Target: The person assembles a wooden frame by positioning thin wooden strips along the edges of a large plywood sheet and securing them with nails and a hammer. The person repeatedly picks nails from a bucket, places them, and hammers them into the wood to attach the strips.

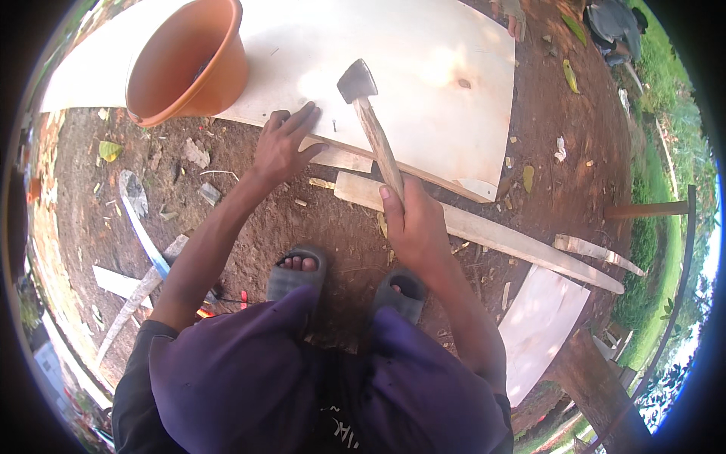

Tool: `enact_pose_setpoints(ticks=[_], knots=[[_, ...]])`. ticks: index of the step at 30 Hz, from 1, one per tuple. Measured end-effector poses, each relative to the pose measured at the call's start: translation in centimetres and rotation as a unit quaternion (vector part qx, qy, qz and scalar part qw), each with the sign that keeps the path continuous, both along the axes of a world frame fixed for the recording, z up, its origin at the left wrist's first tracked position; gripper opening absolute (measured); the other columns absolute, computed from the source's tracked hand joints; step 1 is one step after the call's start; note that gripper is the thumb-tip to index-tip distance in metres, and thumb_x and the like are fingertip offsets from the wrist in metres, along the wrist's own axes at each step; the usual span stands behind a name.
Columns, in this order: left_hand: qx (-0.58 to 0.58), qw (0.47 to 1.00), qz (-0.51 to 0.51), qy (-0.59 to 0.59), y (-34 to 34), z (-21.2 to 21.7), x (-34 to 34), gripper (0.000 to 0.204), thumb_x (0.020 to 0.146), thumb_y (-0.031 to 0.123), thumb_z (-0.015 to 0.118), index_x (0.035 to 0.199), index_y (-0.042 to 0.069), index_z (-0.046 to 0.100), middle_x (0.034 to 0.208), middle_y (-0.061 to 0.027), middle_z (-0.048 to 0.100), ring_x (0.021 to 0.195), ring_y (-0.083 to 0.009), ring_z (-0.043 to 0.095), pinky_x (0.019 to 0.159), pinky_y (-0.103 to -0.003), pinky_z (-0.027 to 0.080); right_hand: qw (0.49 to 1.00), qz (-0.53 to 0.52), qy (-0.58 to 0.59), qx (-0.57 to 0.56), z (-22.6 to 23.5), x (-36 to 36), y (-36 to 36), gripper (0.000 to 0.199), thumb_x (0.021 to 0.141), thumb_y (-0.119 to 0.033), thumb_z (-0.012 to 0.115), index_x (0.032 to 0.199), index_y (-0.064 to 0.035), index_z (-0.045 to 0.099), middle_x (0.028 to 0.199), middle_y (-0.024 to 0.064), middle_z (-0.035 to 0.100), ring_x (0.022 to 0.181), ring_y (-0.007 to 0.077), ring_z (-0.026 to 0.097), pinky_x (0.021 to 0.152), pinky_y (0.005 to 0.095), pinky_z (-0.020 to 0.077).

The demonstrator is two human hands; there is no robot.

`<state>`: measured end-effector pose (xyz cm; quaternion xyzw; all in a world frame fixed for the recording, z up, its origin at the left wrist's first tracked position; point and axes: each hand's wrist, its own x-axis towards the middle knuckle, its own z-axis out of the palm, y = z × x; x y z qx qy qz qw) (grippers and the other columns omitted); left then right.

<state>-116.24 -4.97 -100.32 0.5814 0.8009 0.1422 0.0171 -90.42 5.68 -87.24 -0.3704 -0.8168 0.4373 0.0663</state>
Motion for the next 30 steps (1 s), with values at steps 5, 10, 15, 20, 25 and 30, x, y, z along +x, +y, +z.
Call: enact_pose_setpoints(ticks=[5,10,15,20,25,30], knots=[[0.022,0.999,-0.039,-0.005,-0.9,-0.2,-1.1,0.061,0.089,0.028,0.069,0.145,0.010,0.053,0.150,-0.0043,0.053,0.115,-0.0314,0.053,0.106,-0.043,0.046,0.981,-0.019,0.132,0.140,4.9,-1.5,-0.6,0.033,0.104,-0.025,0.054,0.116,0.0054,0.053,0.075,0.0204,0.064,0.064,0.0388,0.065,0.060,0.0452,0.0506],[0.059,0.997,-0.041,-0.002,-0.2,-0.3,-0.8,0.060,0.084,0.019,0.069,0.142,0.008,0.056,0.147,-0.0056,0.056,0.109,-0.0303,0.056,0.103,-0.043,0.049,0.983,0.097,-0.130,0.086,-2.8,-1.2,0.3,0.034,0.106,-0.031,0.047,0.094,0.0013,0.048,0.071,0.0284,0.061,0.069,0.0507,0.062,0.059,0.0564,0.0471],[0.087,0.995,-0.043,0.001,-0.7,-0.1,-0.7,0.059,0.079,0.013,0.069,0.136,0.003,0.060,0.145,-0.0085,0.058,0.107,-0.0299,0.056,0.098,-0.042,0.051,0.996,0.037,-0.026,0.082,1.4,-1.7,0.6,0.032,0.106,-0.028,0.047,0.099,0.0028,0.051,0.067,0.0224,0.060,0.062,0.0411,0.063,0.056,0.0483,0.0466],[0.088,0.995,-0.038,0.004,-1.0,0.0,-0.6,0.059,0.081,0.018,0.069,0.138,0.004,0.059,0.145,-0.0089,0.058,0.109,-0.0305,0.056,0.097,-0.043,0.051,0.961,-0.067,0.244,0.108,6.7,-2.5,-0.1,0.024,0.105,-0.021,0.052,0.106,0.0039,0.053,0.065,0.0112,0.057,0.054,0.0188,0.058,0.051,0.0351,0.0449],[0.081,0.996,-0.042,-0.018,-0.6,0.2,-0.4,0.068,0.081,0.032,0.077,0.140,0.006,0.057,0.147,-0.0067,0.056,0.113,-0.0316,0.055,0.100,-0.043,0.049,0.994,0.038,-0.008,0.105,-3.7,-1.2,-0.7,0.028,0.105,-0.023,0.051,0.104,0.0045,0.049,0.069,0.0259,0.060,0.065,0.0476,0.063,0.057,0.0526,0.0475],[0.140,0.990,-0.018,-0.001,-0.9,-1.9,0.8,0.072,0.073,0.030,0.086,0.136,0.008,0.060,0.147,-0.0050,0.056,0.109,-0.0359,0.056,0.094,-0.045,0.052,0.997,0.044,-0.011,0.057,-0.5,-1.5,-1.3,0.029,0.104,-0.025,0.052,0.100,0.0040,0.051,0.067,0.0234,0.060,0.063,0.0460,0.062,0.057,0.0515,0.0461]])
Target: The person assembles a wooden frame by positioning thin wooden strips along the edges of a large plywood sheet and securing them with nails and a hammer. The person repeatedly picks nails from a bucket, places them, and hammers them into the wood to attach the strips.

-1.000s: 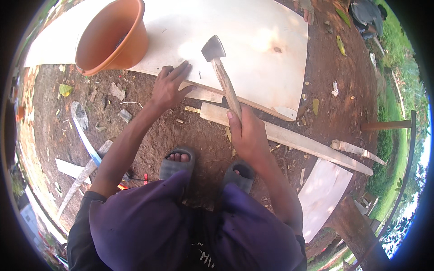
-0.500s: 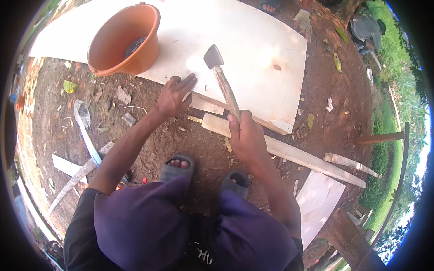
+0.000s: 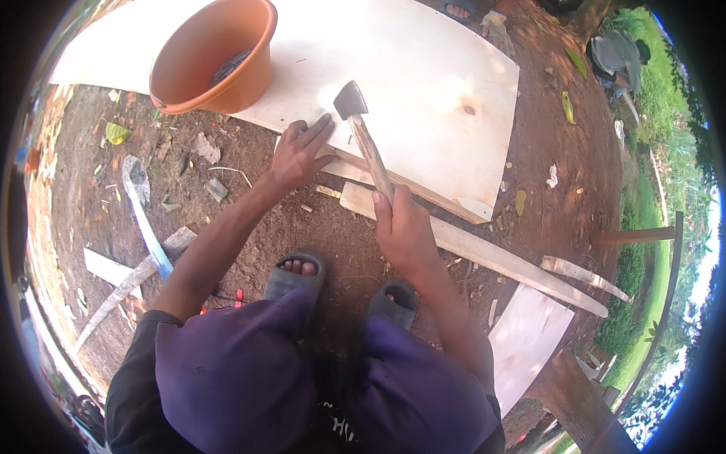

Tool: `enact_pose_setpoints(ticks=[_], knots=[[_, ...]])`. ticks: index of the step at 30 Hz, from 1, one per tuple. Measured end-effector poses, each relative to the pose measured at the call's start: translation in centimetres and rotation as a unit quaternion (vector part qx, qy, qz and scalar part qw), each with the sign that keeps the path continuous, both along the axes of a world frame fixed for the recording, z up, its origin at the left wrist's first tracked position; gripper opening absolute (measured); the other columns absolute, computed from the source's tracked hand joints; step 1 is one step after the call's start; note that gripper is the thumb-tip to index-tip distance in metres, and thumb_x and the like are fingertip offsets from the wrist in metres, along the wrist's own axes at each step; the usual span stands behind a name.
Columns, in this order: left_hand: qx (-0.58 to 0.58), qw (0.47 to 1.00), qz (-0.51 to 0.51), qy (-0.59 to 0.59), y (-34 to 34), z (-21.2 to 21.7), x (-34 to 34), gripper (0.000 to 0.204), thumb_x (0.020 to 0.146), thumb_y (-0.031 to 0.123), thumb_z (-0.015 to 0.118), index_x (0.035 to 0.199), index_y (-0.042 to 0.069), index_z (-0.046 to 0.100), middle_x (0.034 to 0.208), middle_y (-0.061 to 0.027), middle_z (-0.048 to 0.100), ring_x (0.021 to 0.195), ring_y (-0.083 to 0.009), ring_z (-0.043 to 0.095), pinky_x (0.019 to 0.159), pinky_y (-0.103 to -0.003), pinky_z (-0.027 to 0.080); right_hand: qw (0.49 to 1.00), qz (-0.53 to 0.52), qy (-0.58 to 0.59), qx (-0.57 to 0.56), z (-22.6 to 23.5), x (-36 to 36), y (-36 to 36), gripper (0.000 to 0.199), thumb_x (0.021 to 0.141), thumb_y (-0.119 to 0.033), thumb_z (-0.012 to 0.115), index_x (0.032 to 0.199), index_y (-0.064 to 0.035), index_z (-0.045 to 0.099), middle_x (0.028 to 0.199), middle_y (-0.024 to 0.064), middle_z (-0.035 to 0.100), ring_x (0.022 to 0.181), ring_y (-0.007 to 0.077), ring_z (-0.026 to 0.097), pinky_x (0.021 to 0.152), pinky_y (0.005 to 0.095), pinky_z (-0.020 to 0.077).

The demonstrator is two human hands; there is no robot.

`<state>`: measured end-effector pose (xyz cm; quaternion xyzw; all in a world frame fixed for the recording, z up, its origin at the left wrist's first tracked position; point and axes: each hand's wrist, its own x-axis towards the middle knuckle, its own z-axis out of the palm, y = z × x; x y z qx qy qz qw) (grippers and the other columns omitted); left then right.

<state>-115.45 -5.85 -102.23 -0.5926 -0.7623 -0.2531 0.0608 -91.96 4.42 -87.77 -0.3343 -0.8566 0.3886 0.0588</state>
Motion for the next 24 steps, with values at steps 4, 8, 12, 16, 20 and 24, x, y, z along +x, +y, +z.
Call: enact_pose_setpoints(ticks=[4,8,12,16,20,24], knots=[[0.002,1.000,0.022,0.014,0.2,-0.3,-0.2,0.068,0.075,0.029,0.085,0.136,0.009,0.061,0.146,-0.0046,0.057,0.110,-0.0360,0.056,0.093,-0.045,0.052,0.986,-0.073,0.148,0.005,6.6,-1.6,0.6,0.025,0.106,-0.022,0.051,0.100,0.0025,0.055,0.064,0.0132,0.057,0.054,0.0242,0.058,0.052,0.0381,0.0435],[0.006,0.999,0.035,0.016,0.2,-0.8,-0.1,0.067,0.077,0.028,0.084,0.136,0.010,0.061,0.146,-0.0030,0.057,0.112,-0.0354,0.055,0.094,-0.045,0.053,0.975,-0.090,0.201,0.021,6.1,-1.0,0.5,0.023,0.106,-0.019,0.051,0.103,0.0030,0.055,0.064,0.0102,0.057,0.054,0.0185,0.057,0.052,0.0350,0.0432],[0.003,0.999,0.043,0.015,1.1,-0.9,0.3,0.066,0.077,0.028,0.083,0.137,0.011,0.061,0.146,-0.0014,0.057,0.114,-0.0346,0.055,0.096,-0.044,0.052,0.997,0.005,0.018,0.070,-3.3,1.1,0.9,0.027,0.106,-0.022,0.050,0.097,0.0038,0.053,0.062,0.0176,0.055,0.054,0.0330,0.058,0.054,0.0428,0.0449],[-0.021,0.998,0.065,0.009,0.8,-1.1,0.6,0.068,0.078,0.029,0.083,0.140,0.012,0.059,0.147,-0.0003,0.056,0.117,-0.0312,0.054,0.100,-0.042,0.048,0.999,-0.017,-0.031,0.037,-3.1,0.9,1.1,0.031,0.106,-0.025,0.049,0.091,0.0024,0.050,0.062,0.0208,0.054,0.054,0.0364,0.057,0.053,0.0449,0.0435],[-0.060,0.995,0.077,0.022,0.2,-0.4,0.9,0.069,0.082,0.031,0.080,0.144,0.013,0.054,0.150,-0.0008,0.052,0.120,-0.0303,0.053,0.101,-0.042,0.045,0.996,-0.059,0.065,0.032,1.3,-0.6,1.6,0.031,0.107,-0.025,0.049,0.093,0.0018,0.052,0.059,0.0146,0.052,0.050,0.0245,0.054,0.049,0.0408,0.0395],[-0.094,0.992,0.086,-0.004,-0.1,-0.7,1.2,0.066,0.087,0.030,0.075,0.146,0.016,0.050,0.155,-0.0005,0.046,0.125,-0.0348,0.049,0.107,-0.047,0.043,0.996,-0.059,0.070,0.014,2.4,-1.0,1.4,0.029,0.107,-0.025,0.048,0.095,0.0014,0.050,0.061,0.0177,0.053,0.053,0.0322,0.056,0.051,0.0438,0.0416]])
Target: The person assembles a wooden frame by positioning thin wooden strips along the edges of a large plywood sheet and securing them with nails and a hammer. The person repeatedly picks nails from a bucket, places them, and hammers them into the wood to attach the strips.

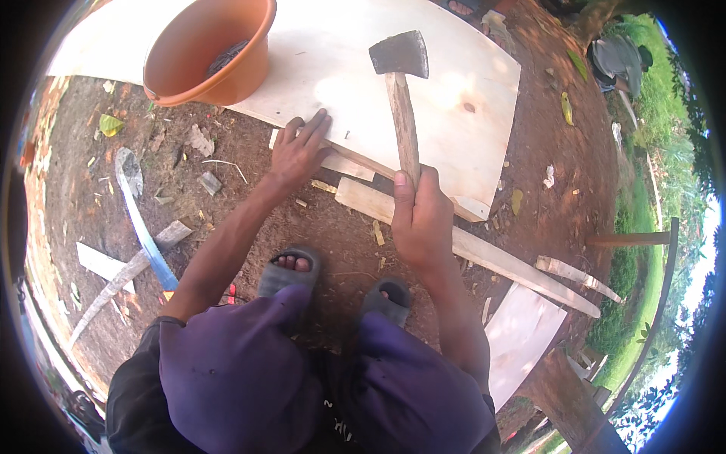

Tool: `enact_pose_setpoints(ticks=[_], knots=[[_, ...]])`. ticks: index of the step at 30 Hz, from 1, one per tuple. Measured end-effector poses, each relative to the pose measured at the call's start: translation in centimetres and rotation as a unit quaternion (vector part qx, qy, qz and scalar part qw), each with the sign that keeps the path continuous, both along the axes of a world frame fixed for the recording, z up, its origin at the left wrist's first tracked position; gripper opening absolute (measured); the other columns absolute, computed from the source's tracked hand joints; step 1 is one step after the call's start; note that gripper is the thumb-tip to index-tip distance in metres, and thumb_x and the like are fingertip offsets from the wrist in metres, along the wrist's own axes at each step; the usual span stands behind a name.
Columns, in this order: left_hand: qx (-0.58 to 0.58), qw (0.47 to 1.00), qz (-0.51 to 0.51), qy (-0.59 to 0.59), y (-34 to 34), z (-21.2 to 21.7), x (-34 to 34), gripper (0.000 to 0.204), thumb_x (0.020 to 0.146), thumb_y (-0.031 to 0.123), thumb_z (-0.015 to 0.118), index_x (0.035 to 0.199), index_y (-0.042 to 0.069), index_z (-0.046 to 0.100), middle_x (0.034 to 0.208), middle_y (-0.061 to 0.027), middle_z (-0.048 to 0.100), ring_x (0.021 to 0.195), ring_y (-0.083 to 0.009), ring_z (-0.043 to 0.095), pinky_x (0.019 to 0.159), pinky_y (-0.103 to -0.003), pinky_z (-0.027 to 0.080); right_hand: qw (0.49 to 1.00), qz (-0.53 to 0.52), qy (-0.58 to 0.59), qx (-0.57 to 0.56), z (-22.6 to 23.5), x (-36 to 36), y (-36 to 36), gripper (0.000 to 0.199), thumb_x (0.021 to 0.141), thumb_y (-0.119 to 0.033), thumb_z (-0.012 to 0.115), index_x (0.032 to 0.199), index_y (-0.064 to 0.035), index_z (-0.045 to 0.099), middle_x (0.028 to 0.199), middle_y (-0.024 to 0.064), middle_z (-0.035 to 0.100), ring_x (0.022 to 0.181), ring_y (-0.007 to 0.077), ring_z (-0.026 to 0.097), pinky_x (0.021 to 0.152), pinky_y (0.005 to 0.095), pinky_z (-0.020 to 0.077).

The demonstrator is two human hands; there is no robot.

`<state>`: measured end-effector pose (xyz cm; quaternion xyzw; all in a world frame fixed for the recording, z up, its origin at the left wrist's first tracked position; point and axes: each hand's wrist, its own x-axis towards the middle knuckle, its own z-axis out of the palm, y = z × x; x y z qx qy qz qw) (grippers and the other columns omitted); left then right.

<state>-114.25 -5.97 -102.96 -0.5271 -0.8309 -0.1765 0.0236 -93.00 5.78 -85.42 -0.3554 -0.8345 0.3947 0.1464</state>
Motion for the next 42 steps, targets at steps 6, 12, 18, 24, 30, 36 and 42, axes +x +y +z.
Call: enact_pose_setpoints(ticks=[6,12,18,24,30,36,42], knots=[[-0.063,0.997,-0.022,-0.028,0.9,0.9,-0.3,0.068,0.094,0.038,0.067,0.152,0.017,0.040,0.159,-0.0015,0.038,0.132,-0.0355,0.044,0.112,-0.049,0.036,0.988,0.074,-0.135,0.006,-7.0,2.2,-0.9,0.031,0.105,-0.027,0.049,0.093,0.0008,0.046,0.069,0.0290,0.059,0.066,0.0517,0.059,0.059,0.0577,0.0447],[-0.114,0.993,-0.014,-0.029,0.9,0.6,-0.6,0.067,0.096,0.042,0.062,0.153,0.016,0.038,0.161,-0.0028,0.035,0.136,-0.0372,0.040,0.116,-0.049,0.033,0.991,0.033,-0.126,-0.042,-6.4,2.8,-1.5,0.033,0.105,-0.028,0.050,0.092,0.0021,0.049,0.069,0.0269,0.060,0.067,0.0485,0.061,0.060,0.0545,0.0445],[-0.101,0.994,-0.016,-0.028,0.8,0.3,-0.6,0.071,0.093,0.044,0.066,0.153,0.016,0.038,0.160,-0.0037,0.037,0.134,-0.0394,0.041,0.115,-0.050,0.034,0.990,-0.004,-0.109,-0.090,-6.1,3.1,-1.1,0.031,0.104,-0.028,0.051,0.099,0.0025,0.055,0.070,0.0239,0.062,0.067,0.0435,0.064,0.061,0.0513,0.0462],[-0.077,0.995,-0.024,-0.051,1.1,1.2,-0.6,0.073,0.091,0.045,0.068,0.152,0.016,0.041,0.159,-0.0042,0.039,0.133,-0.0405,0.041,0.115,-0.050,0.034,0.981,-0.031,-0.156,-0.112,-6.9,3.9,-1.9,0.031,0.104,-0.028,0.052,0.098,0.0021,0.057,0.070,0.0236,0.063,0.067,0.0422,0.065,0.061,0.0501,0.0471],[-0.069,0.997,-0.012,-0.013,0.9,-0.3,-0.5,0.075,0.089,0.045,0.071,0.151,0.014,0.042,0.158,-0.0064,0.040,0.132,-0.0406,0.042,0.113,-0.051,0.035,0.994,-0.005,-0.078,-0.074,-5.4,2.2,-2.2,0.028,0.104,-0.027,0.053,0.101,0.0010,0.056,0.064,0.0192,0.057,0.057,0.0313,0.059,0.055,0.0426,0.0430],[-0.144,0.989,-0.016,0.041,1.1,0.3,-0.4,0.069,0.100,0.052,0.050,0.155,0.014,0.034,0.162,-0.0047,0.034,0.133,-0.0329,0.041,0.110,-0.044,0.035,0.991,0.013,-0.113,-0.071,-5.7,1.2,-1.6,0.028,0.105,-0.026,0.052,0.097,0.0011,0.052,0.069,0.0259,0.060,0.065,0.0463,0.061,0.057,0.0510,0.0440],[-0.148,0.988,-0.013,0.037,1.5,0.3,-0.4,0.070,0.099,0.051,0.051,0.156,0.014,0.033,0.162,-0.0043,0.033,0.133,-0.0333,0.041,0.111,-0.044,0.034,0.994,0.023,-0.099,-0.043,-4.5,1.4,-0.6,0.029,0.105,-0.025,0.051,0.093,0.0018,0.050,0.066,0.0233,0.058,0.058,0.0396,0.060,0.054,0.0465,0.0433]])
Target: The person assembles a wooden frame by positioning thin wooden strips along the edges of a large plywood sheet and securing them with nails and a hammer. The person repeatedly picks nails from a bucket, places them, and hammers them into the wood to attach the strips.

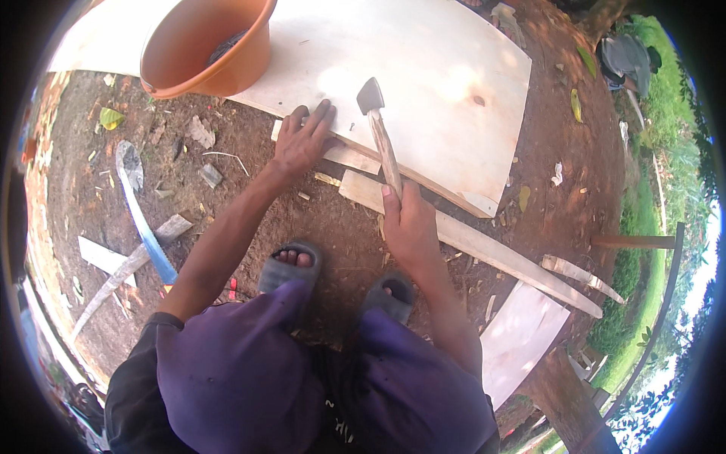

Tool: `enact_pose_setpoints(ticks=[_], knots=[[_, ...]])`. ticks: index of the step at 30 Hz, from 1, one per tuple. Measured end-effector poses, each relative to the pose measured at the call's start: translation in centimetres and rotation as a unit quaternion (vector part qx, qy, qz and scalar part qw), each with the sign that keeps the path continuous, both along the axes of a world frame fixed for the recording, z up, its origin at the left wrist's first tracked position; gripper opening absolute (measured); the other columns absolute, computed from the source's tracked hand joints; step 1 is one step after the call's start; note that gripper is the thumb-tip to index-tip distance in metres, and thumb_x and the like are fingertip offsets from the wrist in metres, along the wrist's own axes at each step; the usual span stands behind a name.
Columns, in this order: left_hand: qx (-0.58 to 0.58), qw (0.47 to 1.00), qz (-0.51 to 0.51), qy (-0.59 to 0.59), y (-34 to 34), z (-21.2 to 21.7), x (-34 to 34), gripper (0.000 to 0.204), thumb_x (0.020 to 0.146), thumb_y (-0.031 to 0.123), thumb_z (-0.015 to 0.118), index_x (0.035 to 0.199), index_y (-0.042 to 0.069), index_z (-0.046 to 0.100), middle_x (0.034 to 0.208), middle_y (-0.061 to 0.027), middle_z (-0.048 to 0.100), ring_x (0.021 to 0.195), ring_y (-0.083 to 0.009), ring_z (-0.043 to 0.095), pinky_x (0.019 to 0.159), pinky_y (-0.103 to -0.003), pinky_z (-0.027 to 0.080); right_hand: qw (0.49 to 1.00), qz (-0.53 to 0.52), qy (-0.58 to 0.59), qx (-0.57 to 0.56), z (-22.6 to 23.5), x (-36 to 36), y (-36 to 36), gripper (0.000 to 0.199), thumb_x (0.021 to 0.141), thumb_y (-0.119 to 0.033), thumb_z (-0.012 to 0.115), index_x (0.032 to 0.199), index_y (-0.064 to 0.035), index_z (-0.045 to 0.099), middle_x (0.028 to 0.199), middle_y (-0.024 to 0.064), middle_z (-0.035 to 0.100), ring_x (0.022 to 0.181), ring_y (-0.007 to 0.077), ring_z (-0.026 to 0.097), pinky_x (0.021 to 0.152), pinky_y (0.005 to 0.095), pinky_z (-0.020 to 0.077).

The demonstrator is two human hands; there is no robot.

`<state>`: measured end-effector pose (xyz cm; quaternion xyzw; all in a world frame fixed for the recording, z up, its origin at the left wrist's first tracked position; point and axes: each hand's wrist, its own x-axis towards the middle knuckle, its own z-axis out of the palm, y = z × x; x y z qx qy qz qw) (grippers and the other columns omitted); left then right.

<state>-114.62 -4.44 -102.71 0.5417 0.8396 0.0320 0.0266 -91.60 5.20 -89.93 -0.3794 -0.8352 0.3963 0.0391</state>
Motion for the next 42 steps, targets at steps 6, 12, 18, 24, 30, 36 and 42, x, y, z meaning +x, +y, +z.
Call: enact_pose_setpoints(ticks=[6,12,18,24,30,36,42], knots=[[0.077,0.997,-0.001,-0.008,-1.0,-0.7,-0.1,0.070,0.093,0.046,0.063,0.151,0.013,0.042,0.157,-0.0066,0.041,0.129,-0.0375,0.043,0.110,-0.048,0.037,0.947,-0.123,0.298,0.005,7.0,-0.8,-0.5,0.028,0.105,-0.024,0.052,0.104,0.0030,0.054,0.062,0.0096,0.053,0.053,0.0149,0.053,0.051,0.0312,0.0445],[0.120,0.992,-0.016,-0.027,-0.5,-1.1,0.1,0.070,0.090,0.044,0.068,0.148,0.012,0.046,0.154,-0.0087,0.045,0.129,-0.0403,0.045,0.110,-0.049,0.038,0.996,-0.004,0.037,0.086,-3.8,1.3,-1.3,0.029,0.106,-0.025,0.051,0.098,0.0028,0.053,0.064,0.0152,0.057,0.054,0.0259,0.060,0.053,0.0385,0.0477],[0.027,1.000,-0.004,-0.004,-0.2,-0.1,-0.2,0.069,0.098,0.049,0.056,0.154,0.012,0.038,0.159,-0.0066,0.038,0.132,-0.0346,0.042,0.111,-0.046,0.035,0.993,-0.043,0.102,0.049,3.2,-0.4,-0.3,0.030,0.107,-0.026,0.049,0.093,0.0012,0.051,0.061,0.0157,0.054,0.053,0.0265,0.059,0.051,0.0392,0.0457],[0.031,0.999,0.006,-0.040,-0.5,-0.1,0.2,0.070,0.098,0.042,0.060,0.155,0.013,0.034,0.160,-0.0075,0.035,0.134,-0.0369,0.040,0.113,-0.048,0.034,0.956,-0.102,0.267,0.060,4.2,-0.2,-1.0,0.031,0.106,-0.027,0.049,0.094,0.0011,0.051,0.060,0.0148,0.054,0.051,0.0269,0.057,0.051,0.0400,0.0451],[0.002,1.000,-0.002,-0.015,-0.3,0.6,0.3,0.066,0.099,0.044,0.057,0.153,0.011,0.037,0.160,-0.0067,0.037,0.133,-0.0329,0.041,0.111,-0.043,0.035,1.000,-0.004,-0.020,0.001,-3.8,1.5,-2.4,0.029,0.104,-0.026,0.052,0.093,0.0005,0.052,0.067,0.0228,0.062,0.062,0.0427,0.065,0.056,0.0486,0.0489],[0.100,0.995,0.007,-0.030,-0.6,0.8,0.2,0.068,0.090,0.036,0.071,0.147,0.009,0.045,0.152,-0.0076,0.045,0.129,-0.0356,0.043,0.111,-0.045,0.036,0.997,-0.052,0.050,0.040,-3.7,6.3,-3.8,0.027,0.100,-0.028,0.061,0.101,-0.0014,0.058,0.076,0.0199,0.067,0.068,0.0404,0.067,0.059,0.0470,0.0516],[0.255,0.957,0.057,-0.126,-2.3,2.5,2.8,0.046,0.089,0.023,0.075,0.127,0.002,0.060,0.121,-0.0170,0.061,0.109,-0.0334,0.055,0.094,-0.046,0.047,0.991,-0.025,-0.008,0.133,-6.7,15.2,-3.1,0.032,0.095,-0.028,0.068,0.114,-0.0026,0.062,0.095,0.0195,0.068,0.088,0.0338,0.069,0.072,0.0412,0.0557]])
